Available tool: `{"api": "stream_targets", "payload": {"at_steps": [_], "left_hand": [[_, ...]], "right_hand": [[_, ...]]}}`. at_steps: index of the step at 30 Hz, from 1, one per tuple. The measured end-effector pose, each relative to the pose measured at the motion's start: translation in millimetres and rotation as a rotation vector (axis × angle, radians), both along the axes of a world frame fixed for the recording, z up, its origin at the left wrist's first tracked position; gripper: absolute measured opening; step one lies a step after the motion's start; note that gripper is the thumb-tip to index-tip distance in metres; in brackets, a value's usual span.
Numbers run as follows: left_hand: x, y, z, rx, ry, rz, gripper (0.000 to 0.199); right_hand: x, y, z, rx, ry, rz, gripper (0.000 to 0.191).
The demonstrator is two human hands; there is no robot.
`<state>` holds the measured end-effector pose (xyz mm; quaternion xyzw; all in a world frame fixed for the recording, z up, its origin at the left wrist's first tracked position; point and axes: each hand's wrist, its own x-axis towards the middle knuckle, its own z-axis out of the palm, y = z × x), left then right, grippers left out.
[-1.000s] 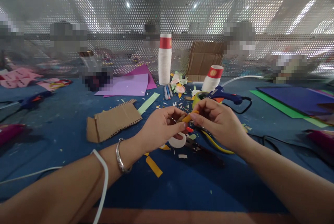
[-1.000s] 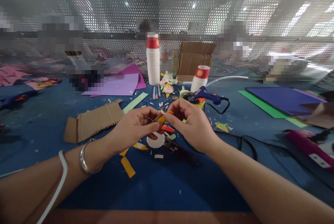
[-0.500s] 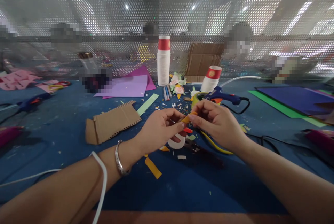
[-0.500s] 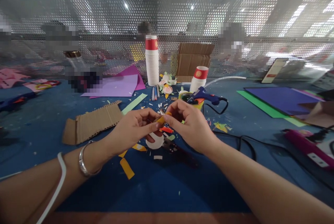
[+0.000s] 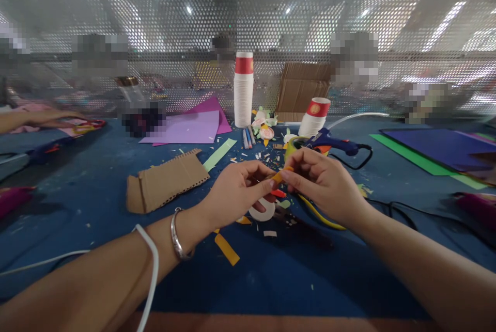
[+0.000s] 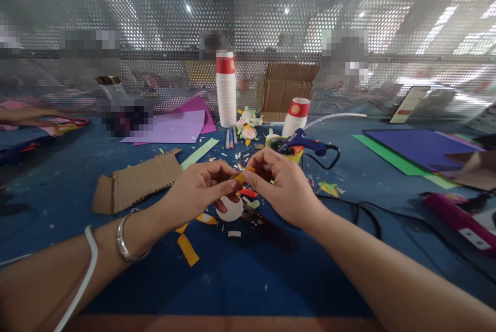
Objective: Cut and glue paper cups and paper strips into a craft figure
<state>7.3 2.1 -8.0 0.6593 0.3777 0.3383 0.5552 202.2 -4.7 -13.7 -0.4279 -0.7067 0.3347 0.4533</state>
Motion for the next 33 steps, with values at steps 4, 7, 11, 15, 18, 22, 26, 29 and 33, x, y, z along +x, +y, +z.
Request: {"api": "stream_targets", "payload": {"at_steps": [4, 7, 11, 15, 18, 22, 26, 29, 33], "left_hand": [[0.0, 0.7, -1.0, 0.006, -0.001, -0.006, 0.024], [-0.1, 1.3, -1.2, 0.015, -0.002, -0.011, 0.025], [-0.2, 1.4, -1.0, 0.020, 0.008, -0.009, 0.024], [-0.7, 1.9, -1.3, 0.024, 0.014, -0.009, 0.026], [-0.5, 2.1, -2.3, 0.018, 0.016, -0.001, 0.027], [0.6, 1.9, -2.8, 0.004, 0.012, 0.022, 0.027], [0.6, 1.8, -2.1, -0.008, 0.001, 0.040, 0.026], [-0.1, 2.0, -2.3, -0.012, 0.001, 0.042, 0.025], [0.1, 2.3, -2.9, 0.004, 0.008, 0.023, 0.025]], "right_hand": [[0.7, 0.2, -1.0, -0.011, 0.010, 0.011, 0.021], [0.4, 0.0, -0.7, -0.006, 0.022, 0.012, 0.020], [0.7, -1.0, 0.3, -0.004, 0.021, 0.014, 0.019], [1.3, -1.2, 0.7, -0.009, 0.007, 0.006, 0.019], [0.8, -0.6, 0.4, -0.017, 0.020, 0.006, 0.019], [0.4, -0.5, 0.3, -0.014, 0.018, -0.001, 0.018], [1.2, -1.3, 0.2, -0.023, 0.023, 0.001, 0.019], [1.6, -1.3, -0.3, -0.022, 0.018, -0.002, 0.020], [1.0, -0.7, -0.2, 0.000, -0.001, -0.008, 0.019]]}}
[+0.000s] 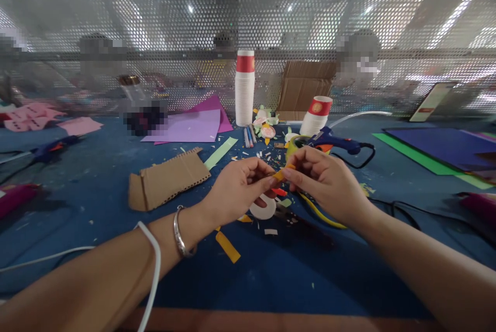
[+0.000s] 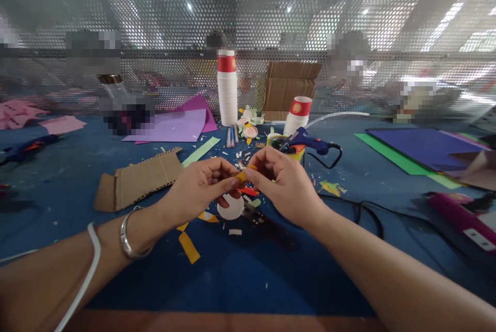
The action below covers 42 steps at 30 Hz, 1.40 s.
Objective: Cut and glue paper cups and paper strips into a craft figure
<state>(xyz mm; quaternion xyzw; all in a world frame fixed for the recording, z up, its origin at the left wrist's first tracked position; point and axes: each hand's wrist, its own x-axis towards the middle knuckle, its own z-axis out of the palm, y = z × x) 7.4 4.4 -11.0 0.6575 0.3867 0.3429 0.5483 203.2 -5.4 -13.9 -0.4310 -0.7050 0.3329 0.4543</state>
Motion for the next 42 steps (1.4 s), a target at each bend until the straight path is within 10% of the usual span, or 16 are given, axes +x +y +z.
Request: {"api": "stream_targets", "payload": {"at_steps": [42], "left_hand": [[0.0, 1.6, -0.2, 0.077, -0.034, 0.015, 0.022]], "right_hand": [[-0.1, -2.0, -0.3, -0.028, -0.057, 0.022, 0.021]]}}
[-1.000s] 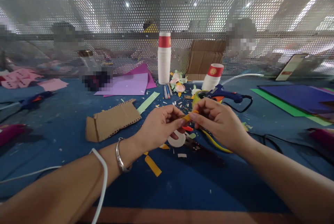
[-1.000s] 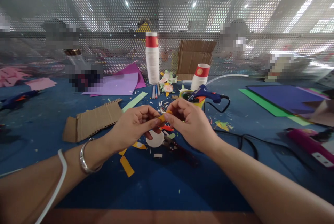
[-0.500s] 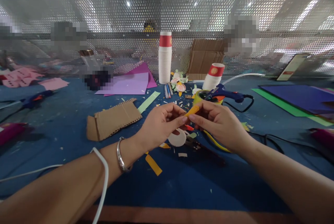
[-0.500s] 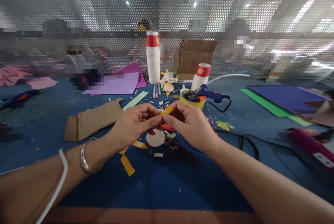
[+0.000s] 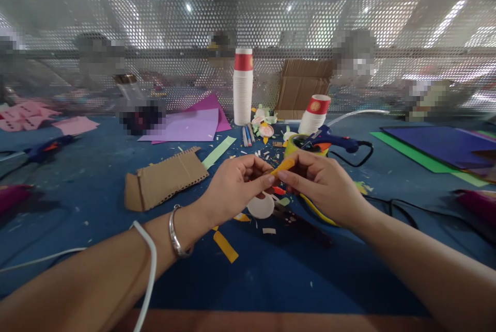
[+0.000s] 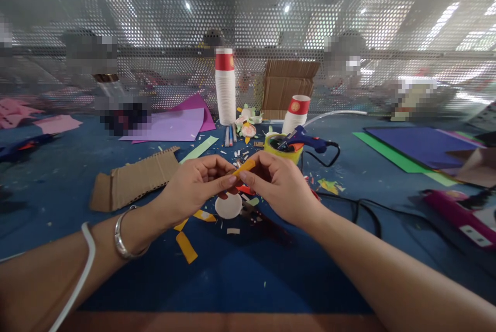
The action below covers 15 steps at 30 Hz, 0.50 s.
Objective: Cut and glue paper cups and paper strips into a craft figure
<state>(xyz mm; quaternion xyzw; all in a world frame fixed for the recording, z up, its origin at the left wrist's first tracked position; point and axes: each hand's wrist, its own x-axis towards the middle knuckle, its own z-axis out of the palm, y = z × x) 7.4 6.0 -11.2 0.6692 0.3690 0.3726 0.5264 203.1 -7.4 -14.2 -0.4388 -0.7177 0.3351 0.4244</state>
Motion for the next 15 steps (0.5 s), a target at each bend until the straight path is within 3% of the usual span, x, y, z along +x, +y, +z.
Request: {"api": "stream_targets", "payload": {"at_steps": [15], "left_hand": [[1.6, -0.8, 0.8, 0.041, -0.051, 0.027, 0.020]], "right_hand": [[0.3, 0.3, -1.2, -0.004, 0.004, 0.007, 0.023]]}}
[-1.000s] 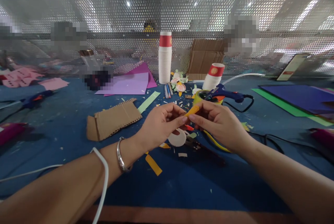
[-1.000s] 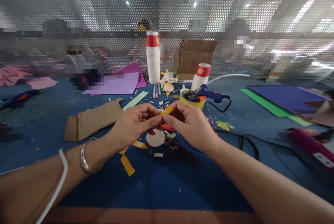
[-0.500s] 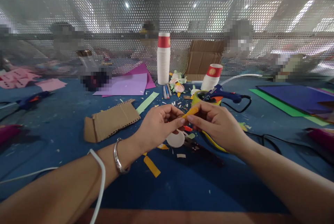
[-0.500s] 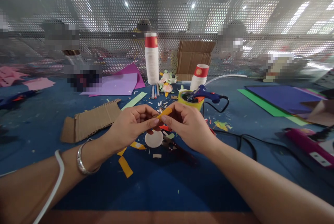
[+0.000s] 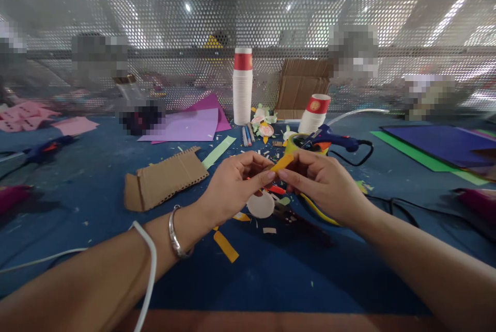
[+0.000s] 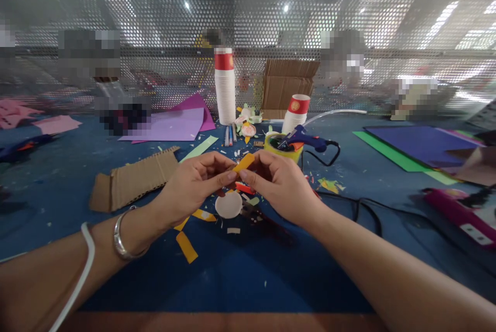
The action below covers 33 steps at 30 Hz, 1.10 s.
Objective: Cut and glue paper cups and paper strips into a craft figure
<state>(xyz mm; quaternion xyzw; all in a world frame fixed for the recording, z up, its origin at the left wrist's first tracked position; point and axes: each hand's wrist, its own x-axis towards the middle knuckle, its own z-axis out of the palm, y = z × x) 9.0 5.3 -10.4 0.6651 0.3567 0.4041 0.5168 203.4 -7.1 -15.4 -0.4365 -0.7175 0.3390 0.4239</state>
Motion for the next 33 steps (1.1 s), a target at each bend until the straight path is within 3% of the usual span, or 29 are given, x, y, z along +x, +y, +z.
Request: {"api": "stream_targets", "payload": {"at_steps": [18, 27, 33], "left_hand": [[3.4, 0.5, -1.3, -0.197, -0.282, 0.027, 0.020], [3.3, -2.6, -1.0, -0.169, -0.112, 0.102, 0.024], [3.5, -4.5, 1.2, -0.216, -0.173, 0.055, 0.031]], "right_hand": [[-1.4, -0.8, -1.2, 0.018, -0.010, -0.001, 0.017], [-7.2, -3.6, 0.6, 0.118, -0.140, -0.097, 0.013], [-9.3, -6.9, -1.8, 0.230, -0.172, -0.070, 0.004]]}}
